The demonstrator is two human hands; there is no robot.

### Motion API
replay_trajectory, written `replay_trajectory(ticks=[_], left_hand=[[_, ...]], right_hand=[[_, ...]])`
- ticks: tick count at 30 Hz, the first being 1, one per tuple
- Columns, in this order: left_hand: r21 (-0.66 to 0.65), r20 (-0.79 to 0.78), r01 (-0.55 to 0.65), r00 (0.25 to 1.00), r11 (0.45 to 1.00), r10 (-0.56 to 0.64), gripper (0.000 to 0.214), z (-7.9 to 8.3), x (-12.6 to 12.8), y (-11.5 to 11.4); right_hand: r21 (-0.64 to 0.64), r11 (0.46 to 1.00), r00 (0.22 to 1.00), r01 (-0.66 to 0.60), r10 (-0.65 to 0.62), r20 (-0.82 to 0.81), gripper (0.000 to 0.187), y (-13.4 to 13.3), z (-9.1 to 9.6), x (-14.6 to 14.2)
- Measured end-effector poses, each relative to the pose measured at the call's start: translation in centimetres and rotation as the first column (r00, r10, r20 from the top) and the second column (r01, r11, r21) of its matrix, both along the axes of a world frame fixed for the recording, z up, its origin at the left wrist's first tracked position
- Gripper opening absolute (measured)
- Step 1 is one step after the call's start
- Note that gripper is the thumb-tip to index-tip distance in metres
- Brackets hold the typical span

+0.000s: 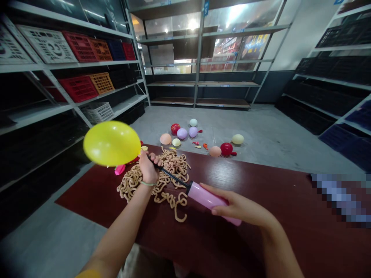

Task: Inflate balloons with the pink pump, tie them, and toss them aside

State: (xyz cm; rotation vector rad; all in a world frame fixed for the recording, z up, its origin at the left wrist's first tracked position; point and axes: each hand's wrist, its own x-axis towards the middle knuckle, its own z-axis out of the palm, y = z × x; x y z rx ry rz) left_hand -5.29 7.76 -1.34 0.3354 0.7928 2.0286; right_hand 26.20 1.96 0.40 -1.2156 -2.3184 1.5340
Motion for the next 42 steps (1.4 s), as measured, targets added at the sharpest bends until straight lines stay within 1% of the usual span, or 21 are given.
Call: replay_trajectory(ticks=[2,5,10,12,15,18,21,24,27,30,33,35,36,37,39,42], left_hand=[[-0.012,0.01,-0.021,1.0,1.0,0.021,0.032,-0.1,-0.2,0.0],[-0.036,0.003,-0.023,1.0,0.999,0.023,0.031,-0.3,0.3,-0.1],[-0.032,-0.05,0.07,0.996,0.997,-0.072,0.03,-0.8,2.1,-0.4],[-0.035,-0.046,0.101,0.994,0.994,-0.103,0.03,-1.0,2.4,-0.4],[-0.048,-0.013,0.131,0.991,0.99,-0.132,0.029,-1.2,2.5,-0.3],[-0.061,0.021,0.136,0.991,0.989,-0.135,0.027,-1.0,2.2,0.0],[-0.064,0.039,0.118,0.992,0.991,-0.116,0.025,-1.1,1.6,0.5],[-0.071,0.043,0.117,0.992,0.991,-0.115,0.023,-1.5,1.2,1.0],[-0.093,0.018,0.105,0.994,0.99,-0.103,0.022,-2.1,1.3,1.3],[-0.104,-0.015,0.132,0.991,0.986,-0.134,0.026,-2.6,2.0,1.1],[-0.122,-0.036,0.191,0.98,0.974,-0.197,0.029,-2.8,3.0,0.7],[-0.15,-0.046,0.221,0.972,0.964,-0.23,0.029,-2.9,3.4,0.6],[-0.159,-0.048,0.233,0.969,0.959,-0.243,0.028,-2.9,3.6,0.6],[-0.163,-0.047,0.241,0.967,0.957,-0.252,0.027,-2.9,3.7,0.6],[-0.155,-0.037,0.252,0.965,0.955,-0.26,0.027,-2.9,3.6,0.8],[-0.135,-0.014,0.245,0.968,0.96,-0.249,0.026,-2.7,3.3,1.3]], right_hand=[[0.032,0.999,1.0,0.006,-0.005,-0.025,0.076,-0.1,-0.1,-0.7],[0.08,0.997,0.998,0.013,-0.008,-0.054,0.076,-0.3,-0.4,-2.7],[0.173,0.982,0.995,0.076,-0.063,-0.081,0.078,-0.9,-1.8,-6.6],[0.185,0.978,0.994,0.092,-0.081,-0.07,0.08,-1.0,-2.3,-7.5],[0.133,0.99,0.998,0.055,-0.049,-0.046,0.084,-1.0,-2.0,-7.1],[0.058,0.998,0.999,-0.011,0.013,-0.036,0.083,-0.8,-0.7,-4.5],[-0.006,0.999,0.999,-0.043,0.043,0.011,0.081,-0.6,0.4,-1.5],[-0.005,0.999,0.998,-0.044,0.044,0.037,0.079,-0.6,0.7,-0.3],[0.05,0.999,1.0,-0.021,0.021,0.01,0.078,-0.6,0.2,-1.6],[0.115,0.993,1.0,0.015,-0.014,-0.01,0.079,-0.8,-0.7,-4.4],[0.196,0.975,0.994,0.108,-0.109,-0.006,0.078,-1.3,-1.9,-7.3],[0.21,0.961,0.984,0.179,-0.179,-0.018,0.079,-1.6,-2.6,-8.7],[0.206,0.96,0.981,0.192,-0.192,-0.022,0.08,-1.6,-2.8,-9.1],[0.197,0.962,0.982,0.19,-0.19,-0.02,0.082,-1.6,-2.9,-9.2],[0.178,0.973,0.989,0.146,-0.149,-0.001,0.084,-1.5,-2.7,-8.6],[0.157,0.985,0.997,0.071,-0.076,0.029,0.085,-1.3,-1.6,-6.2]])
